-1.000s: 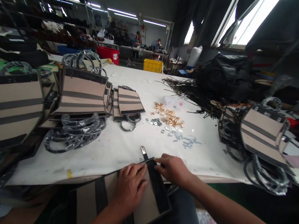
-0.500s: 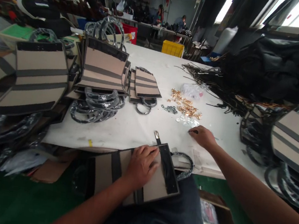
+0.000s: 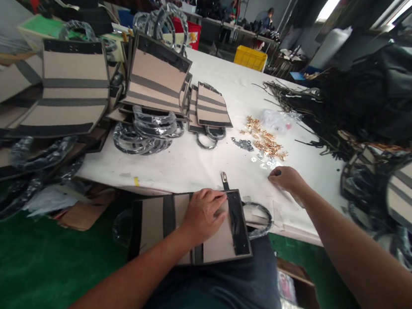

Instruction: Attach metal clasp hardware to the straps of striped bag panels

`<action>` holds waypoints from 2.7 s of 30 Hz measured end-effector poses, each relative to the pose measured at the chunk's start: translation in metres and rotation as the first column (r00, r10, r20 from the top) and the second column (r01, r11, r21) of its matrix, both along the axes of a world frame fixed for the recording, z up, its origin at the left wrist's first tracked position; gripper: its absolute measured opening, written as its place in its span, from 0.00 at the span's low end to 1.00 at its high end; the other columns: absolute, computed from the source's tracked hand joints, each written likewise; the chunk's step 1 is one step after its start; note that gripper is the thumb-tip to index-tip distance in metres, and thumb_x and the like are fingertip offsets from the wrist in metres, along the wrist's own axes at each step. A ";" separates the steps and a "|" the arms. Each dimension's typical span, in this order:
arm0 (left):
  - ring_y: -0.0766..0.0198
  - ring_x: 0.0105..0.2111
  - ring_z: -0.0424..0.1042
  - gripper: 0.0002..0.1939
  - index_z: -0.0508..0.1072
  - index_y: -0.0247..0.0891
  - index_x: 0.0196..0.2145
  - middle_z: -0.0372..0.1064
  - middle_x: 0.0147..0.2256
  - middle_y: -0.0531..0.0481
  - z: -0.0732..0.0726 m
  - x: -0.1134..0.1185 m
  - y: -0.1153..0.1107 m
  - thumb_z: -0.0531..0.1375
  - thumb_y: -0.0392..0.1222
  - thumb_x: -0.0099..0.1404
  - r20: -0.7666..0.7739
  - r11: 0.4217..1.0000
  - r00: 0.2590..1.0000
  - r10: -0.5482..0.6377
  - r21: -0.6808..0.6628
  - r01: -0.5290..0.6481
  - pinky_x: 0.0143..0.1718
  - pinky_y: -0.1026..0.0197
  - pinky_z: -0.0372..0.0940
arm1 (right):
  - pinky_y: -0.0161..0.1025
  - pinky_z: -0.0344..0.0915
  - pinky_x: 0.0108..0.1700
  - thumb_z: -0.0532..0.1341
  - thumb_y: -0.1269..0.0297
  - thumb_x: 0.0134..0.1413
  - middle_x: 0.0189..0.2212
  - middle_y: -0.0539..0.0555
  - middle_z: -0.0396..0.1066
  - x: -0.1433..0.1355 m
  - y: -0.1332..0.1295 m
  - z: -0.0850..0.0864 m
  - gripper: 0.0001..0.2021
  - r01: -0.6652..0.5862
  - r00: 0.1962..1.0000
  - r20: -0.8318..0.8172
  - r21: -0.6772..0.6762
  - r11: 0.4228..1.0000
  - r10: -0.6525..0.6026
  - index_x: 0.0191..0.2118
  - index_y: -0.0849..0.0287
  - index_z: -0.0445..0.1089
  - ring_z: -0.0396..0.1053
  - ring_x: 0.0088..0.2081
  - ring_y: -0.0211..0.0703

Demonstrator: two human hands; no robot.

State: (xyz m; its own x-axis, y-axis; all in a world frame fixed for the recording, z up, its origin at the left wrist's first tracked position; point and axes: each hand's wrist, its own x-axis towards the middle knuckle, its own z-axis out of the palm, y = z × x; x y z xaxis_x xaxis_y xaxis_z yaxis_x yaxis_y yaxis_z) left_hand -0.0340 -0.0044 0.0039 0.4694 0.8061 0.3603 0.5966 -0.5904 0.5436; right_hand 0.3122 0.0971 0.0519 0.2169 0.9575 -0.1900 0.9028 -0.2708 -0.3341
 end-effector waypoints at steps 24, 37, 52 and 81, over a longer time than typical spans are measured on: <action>0.49 0.53 0.70 0.18 0.76 0.40 0.55 0.76 0.53 0.44 0.003 0.003 0.000 0.64 0.39 0.68 0.091 0.999 0.995 0.049 -0.012 -0.048 0.57 0.43 0.65 | 0.35 0.64 0.38 0.61 0.71 0.52 0.33 0.51 0.82 -0.140 -0.040 0.040 0.14 -0.648 0.751 -0.204 -0.051 0.759 0.628 0.39 0.57 0.84 0.74 0.33 0.42; 0.50 0.49 0.71 0.08 0.77 0.43 0.46 0.77 0.46 0.46 0.002 0.015 0.005 0.63 0.40 0.70 0.060 0.988 0.986 0.157 -0.004 -0.157 0.50 0.45 0.64 | 0.36 0.66 0.42 0.64 0.72 0.52 0.38 0.53 0.80 -0.140 -0.039 0.026 0.10 -0.604 0.796 -0.074 -0.038 0.796 0.601 0.38 0.55 0.82 0.75 0.38 0.45; 0.53 0.49 0.72 0.03 0.82 0.47 0.39 0.78 0.46 0.50 0.004 0.023 0.017 0.67 0.39 0.68 0.061 0.985 0.984 0.170 -0.011 -0.170 0.49 0.46 0.61 | 0.32 0.60 0.21 0.71 0.50 0.55 0.20 0.43 0.56 -0.139 -0.059 0.049 0.23 0.453 0.207 -0.934 0.357 0.817 0.293 0.25 0.54 0.58 0.57 0.19 0.32; 0.56 0.39 0.79 0.10 0.84 0.49 0.40 0.83 0.38 0.53 0.047 0.010 0.069 0.64 0.50 0.66 -0.248 0.870 0.968 -0.038 -0.484 -0.090 0.36 0.60 0.64 | 0.38 0.56 0.26 0.65 0.47 0.65 0.17 0.47 0.64 -0.177 -0.081 0.024 0.24 0.162 0.454 -0.811 0.482 0.861 0.369 0.23 0.57 0.66 0.60 0.21 0.37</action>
State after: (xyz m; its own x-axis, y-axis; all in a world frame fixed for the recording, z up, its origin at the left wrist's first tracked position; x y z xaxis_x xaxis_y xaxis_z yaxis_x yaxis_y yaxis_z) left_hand -0.0238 0.0648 0.0505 0.4660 0.8609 -0.2041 0.7578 -0.2693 0.5943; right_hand 0.1349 0.0161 0.0761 0.0870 0.9710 0.2227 0.0733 0.2167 -0.9735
